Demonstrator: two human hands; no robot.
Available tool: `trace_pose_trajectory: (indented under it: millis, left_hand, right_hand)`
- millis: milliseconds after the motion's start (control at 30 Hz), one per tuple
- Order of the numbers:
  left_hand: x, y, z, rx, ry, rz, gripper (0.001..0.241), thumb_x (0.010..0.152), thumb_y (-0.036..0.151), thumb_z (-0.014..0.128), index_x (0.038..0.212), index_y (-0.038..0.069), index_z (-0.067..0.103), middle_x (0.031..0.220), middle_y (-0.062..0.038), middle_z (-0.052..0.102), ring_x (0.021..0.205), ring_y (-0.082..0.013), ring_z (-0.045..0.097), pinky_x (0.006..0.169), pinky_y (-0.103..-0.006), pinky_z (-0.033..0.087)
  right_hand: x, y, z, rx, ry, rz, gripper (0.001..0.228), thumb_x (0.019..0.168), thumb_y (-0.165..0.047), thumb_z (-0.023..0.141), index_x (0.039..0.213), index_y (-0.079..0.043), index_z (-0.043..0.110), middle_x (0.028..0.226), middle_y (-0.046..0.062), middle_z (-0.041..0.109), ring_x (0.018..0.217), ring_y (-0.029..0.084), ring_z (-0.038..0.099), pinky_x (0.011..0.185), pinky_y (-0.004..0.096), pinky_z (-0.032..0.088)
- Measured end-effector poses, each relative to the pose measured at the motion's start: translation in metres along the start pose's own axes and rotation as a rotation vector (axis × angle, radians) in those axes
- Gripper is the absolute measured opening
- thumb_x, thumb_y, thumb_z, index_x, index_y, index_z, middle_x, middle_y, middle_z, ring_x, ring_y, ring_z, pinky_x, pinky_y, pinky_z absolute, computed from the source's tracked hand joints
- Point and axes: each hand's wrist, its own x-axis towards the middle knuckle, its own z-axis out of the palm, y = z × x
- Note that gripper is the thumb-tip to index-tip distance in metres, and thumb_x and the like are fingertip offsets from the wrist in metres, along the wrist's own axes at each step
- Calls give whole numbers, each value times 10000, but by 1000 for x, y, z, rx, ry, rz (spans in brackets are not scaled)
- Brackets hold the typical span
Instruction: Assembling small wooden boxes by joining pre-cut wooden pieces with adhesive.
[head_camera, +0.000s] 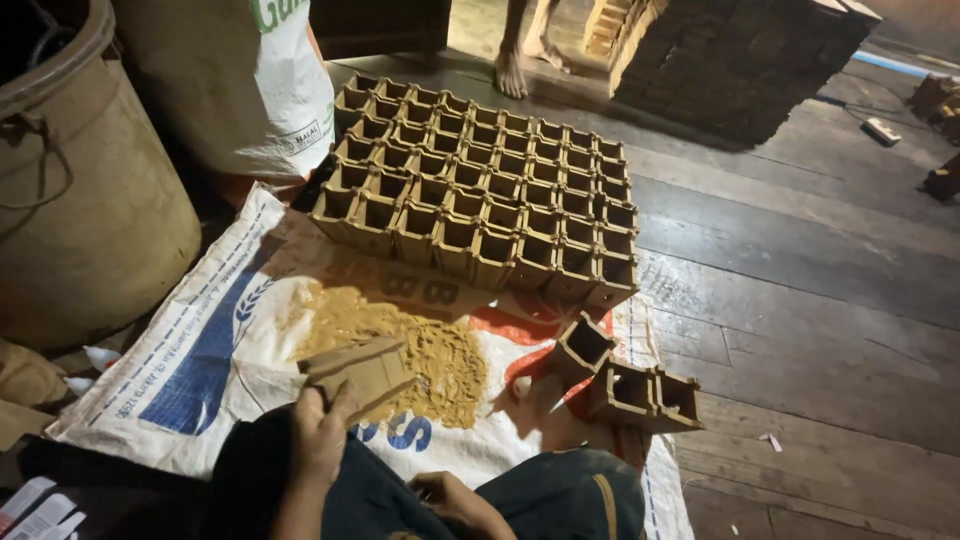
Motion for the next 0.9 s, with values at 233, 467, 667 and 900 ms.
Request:
trace_pose_trajectory:
  millis: [233,467,667,900]
  left_hand:
    - [37,-55,15,661,-94,489,481,856,249,639,1285,36,604,1117,-233,714,997,-445,679,853,-500,530]
    - [47,-82,31,1294,-500,534,306,853,251,649,1141,164,596,840,-147,720,778,-444,677,723,-560,519]
    - [44,-86,42,1142,-481,765,305,806,162,681,1102,94,650,855,-102,680,721,-358,660,704,-485,542]
    - [65,-13,29,454,-145,937,354,1013,314,534,1159,17,659,1063,-155,723,898,-374,689,800,-471,530]
  right_hand:
    - [12,14,3,-257,310,151,138,956,-173,666,1038,-162,776,1034,22,745,912,131,699,801,287,534]
    - [26,32,0,-329,410,48,179,920,-142,646,1038,-153,780,997,0,791,898,83,728,802,251,547]
    - [37,47,0,-356,514,29,164,923,-120,652,1017,-111,786,1004,33,818,943,116,754,826,270,566]
    - [43,57,-9,-240,701,140,216,915,-135,691,1105,-125,792,1010,44,790,888,139,746,747,280,607]
